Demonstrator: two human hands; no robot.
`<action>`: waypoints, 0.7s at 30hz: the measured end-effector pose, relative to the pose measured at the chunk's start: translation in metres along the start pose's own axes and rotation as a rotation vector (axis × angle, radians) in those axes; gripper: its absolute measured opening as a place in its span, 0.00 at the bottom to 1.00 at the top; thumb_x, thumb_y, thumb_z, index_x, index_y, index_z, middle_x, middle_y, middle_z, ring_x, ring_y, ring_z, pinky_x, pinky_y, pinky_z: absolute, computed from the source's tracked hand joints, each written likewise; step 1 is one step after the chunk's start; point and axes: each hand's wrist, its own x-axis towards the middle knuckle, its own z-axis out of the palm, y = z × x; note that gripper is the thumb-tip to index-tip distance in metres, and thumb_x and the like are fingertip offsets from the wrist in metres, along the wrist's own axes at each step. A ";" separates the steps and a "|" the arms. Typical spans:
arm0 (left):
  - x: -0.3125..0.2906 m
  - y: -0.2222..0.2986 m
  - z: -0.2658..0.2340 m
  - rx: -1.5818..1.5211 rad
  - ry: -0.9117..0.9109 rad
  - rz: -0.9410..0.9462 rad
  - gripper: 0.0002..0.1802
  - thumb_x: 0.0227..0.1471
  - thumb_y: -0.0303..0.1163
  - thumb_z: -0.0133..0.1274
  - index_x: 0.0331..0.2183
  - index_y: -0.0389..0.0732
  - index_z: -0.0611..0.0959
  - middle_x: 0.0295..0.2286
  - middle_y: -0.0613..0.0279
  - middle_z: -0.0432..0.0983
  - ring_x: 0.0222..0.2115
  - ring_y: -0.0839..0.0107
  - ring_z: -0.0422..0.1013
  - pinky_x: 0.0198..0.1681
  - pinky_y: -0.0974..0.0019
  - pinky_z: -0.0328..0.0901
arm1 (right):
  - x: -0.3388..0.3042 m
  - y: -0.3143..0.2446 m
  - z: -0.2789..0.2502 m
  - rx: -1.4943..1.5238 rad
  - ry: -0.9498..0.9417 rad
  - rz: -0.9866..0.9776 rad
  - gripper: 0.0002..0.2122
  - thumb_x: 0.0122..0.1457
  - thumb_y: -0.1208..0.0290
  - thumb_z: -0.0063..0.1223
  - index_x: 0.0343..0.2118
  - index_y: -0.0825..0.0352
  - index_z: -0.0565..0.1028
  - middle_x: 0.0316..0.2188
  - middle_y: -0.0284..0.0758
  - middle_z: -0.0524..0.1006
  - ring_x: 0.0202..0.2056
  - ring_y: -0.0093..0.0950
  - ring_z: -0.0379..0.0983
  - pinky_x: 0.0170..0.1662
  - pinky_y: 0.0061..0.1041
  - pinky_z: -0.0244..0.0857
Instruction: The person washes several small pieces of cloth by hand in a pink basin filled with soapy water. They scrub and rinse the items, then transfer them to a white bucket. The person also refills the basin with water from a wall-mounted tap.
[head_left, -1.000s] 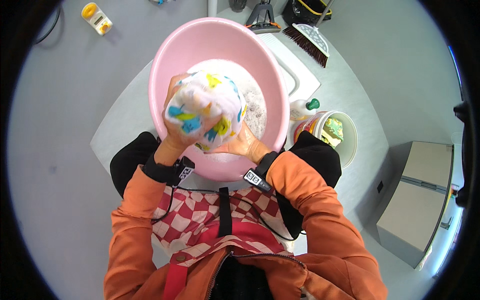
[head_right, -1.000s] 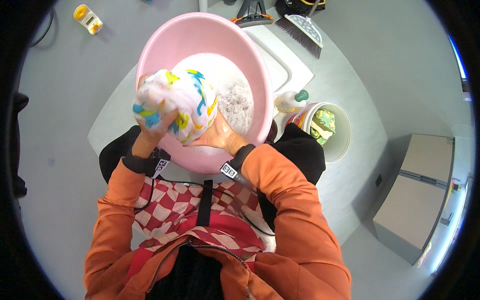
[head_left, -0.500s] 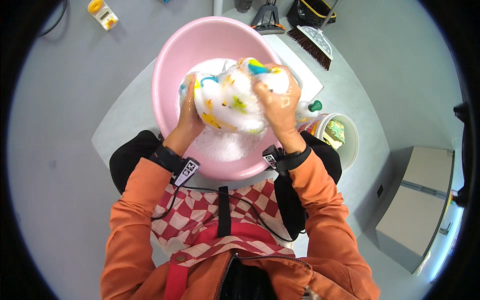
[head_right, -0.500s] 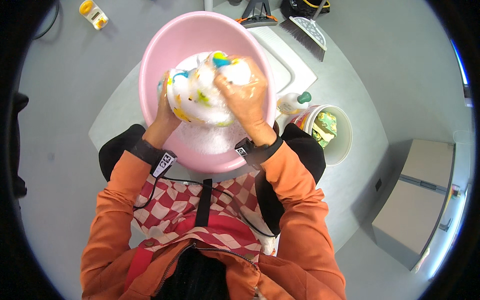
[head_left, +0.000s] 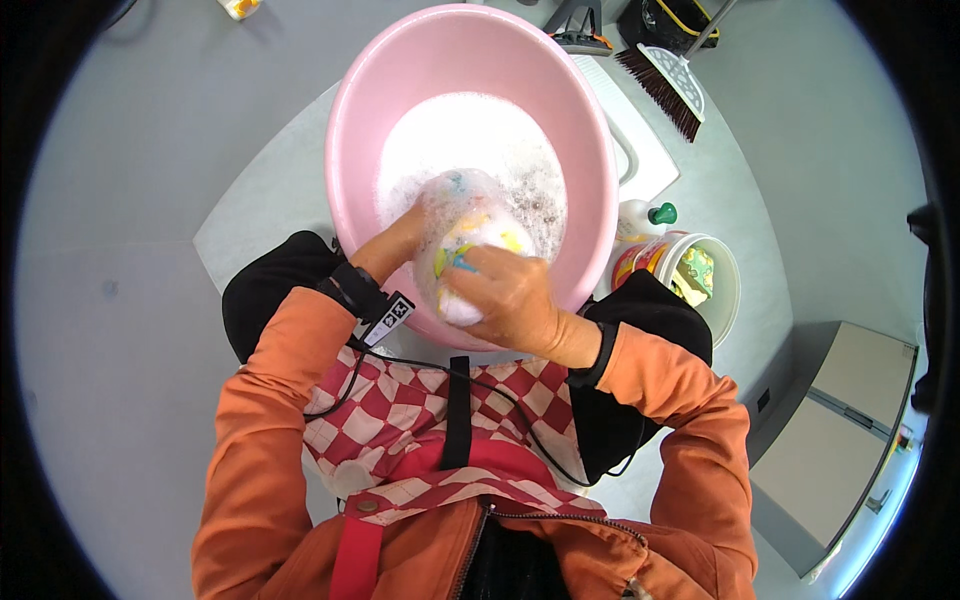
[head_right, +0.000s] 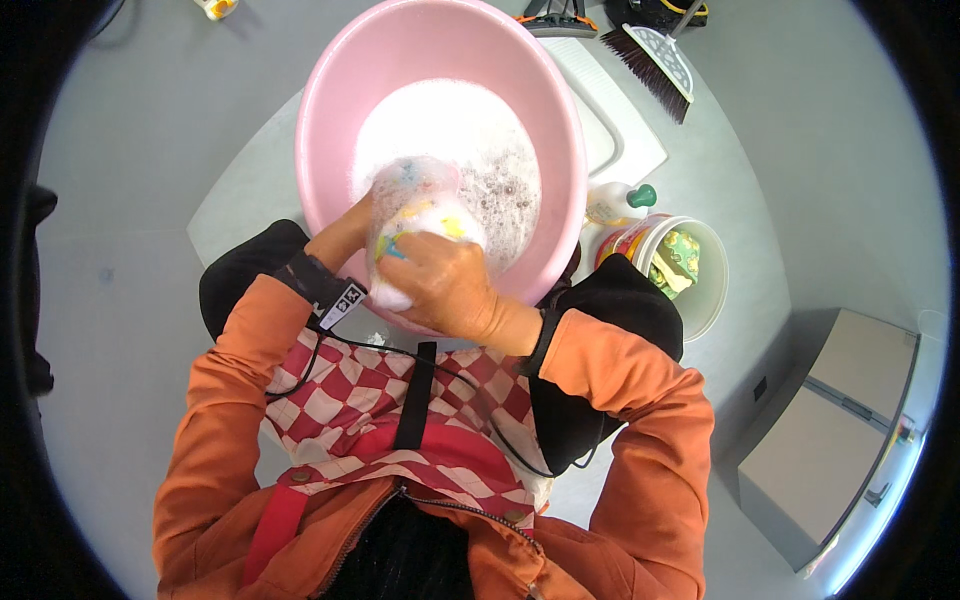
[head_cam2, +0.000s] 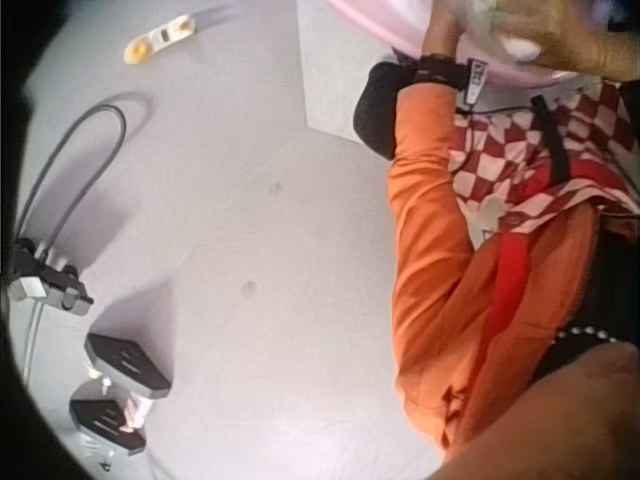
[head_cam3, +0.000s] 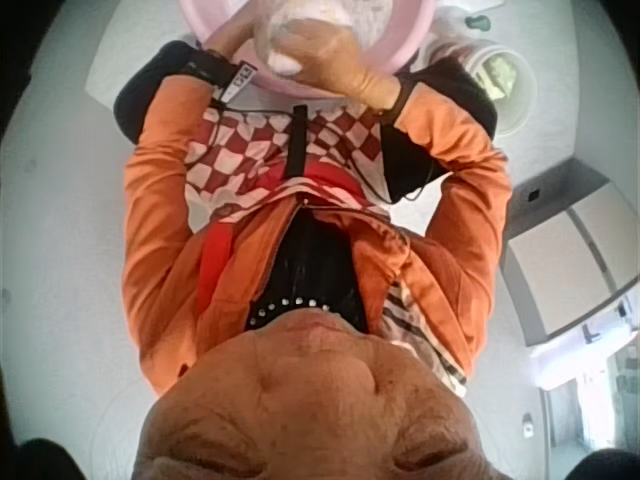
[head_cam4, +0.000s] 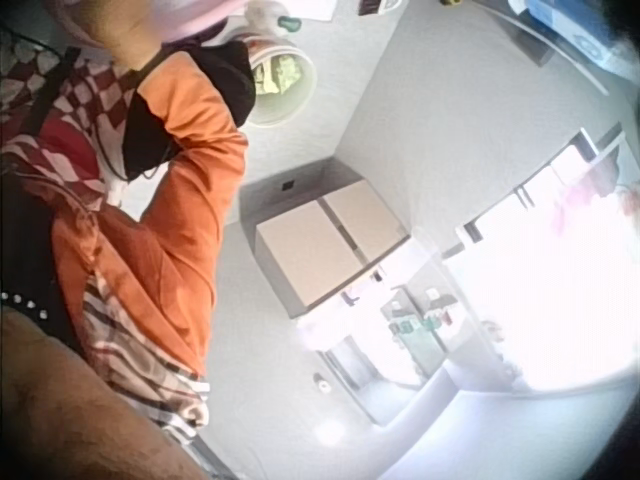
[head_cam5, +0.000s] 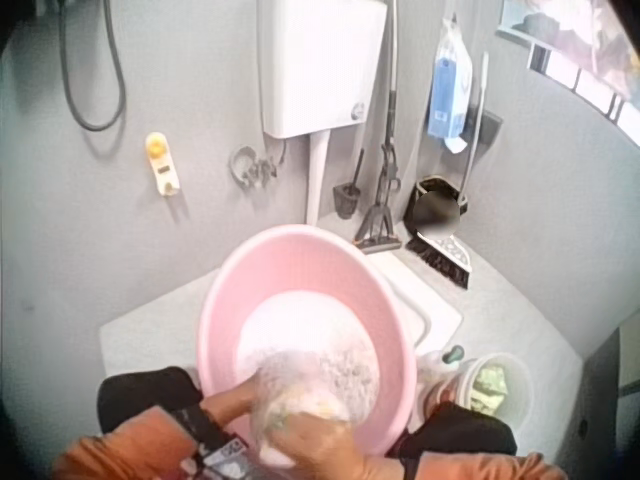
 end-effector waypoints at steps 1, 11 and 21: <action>0.001 -0.001 0.001 0.139 0.011 0.007 0.17 0.49 0.36 0.53 0.41 0.39 0.76 0.39 0.58 0.73 0.38 0.71 0.69 0.39 0.68 0.66 | -0.003 0.000 0.003 0.012 -0.010 0.009 0.14 0.33 0.67 0.64 0.24 0.62 0.72 0.20 0.32 0.67 0.19 0.30 0.69 0.19 0.28 0.62; -0.011 0.021 0.021 0.519 -0.016 -0.020 0.22 0.38 0.43 0.61 0.32 0.36 0.79 0.30 0.53 0.77 0.30 0.62 0.73 0.36 0.64 0.66 | -0.034 -0.003 0.031 0.052 -0.155 -0.022 0.12 0.35 0.67 0.58 0.26 0.58 0.69 0.23 0.29 0.68 0.25 0.28 0.71 0.23 0.31 0.65; -0.005 -0.008 0.026 0.669 0.228 -0.056 0.36 0.37 0.45 0.62 0.43 0.30 0.72 0.39 0.43 0.71 0.41 0.53 0.69 0.45 0.61 0.64 | -0.054 0.018 0.057 0.084 -0.274 -0.049 0.12 0.38 0.69 0.57 0.29 0.58 0.72 0.26 0.33 0.71 0.29 0.33 0.73 0.27 0.33 0.67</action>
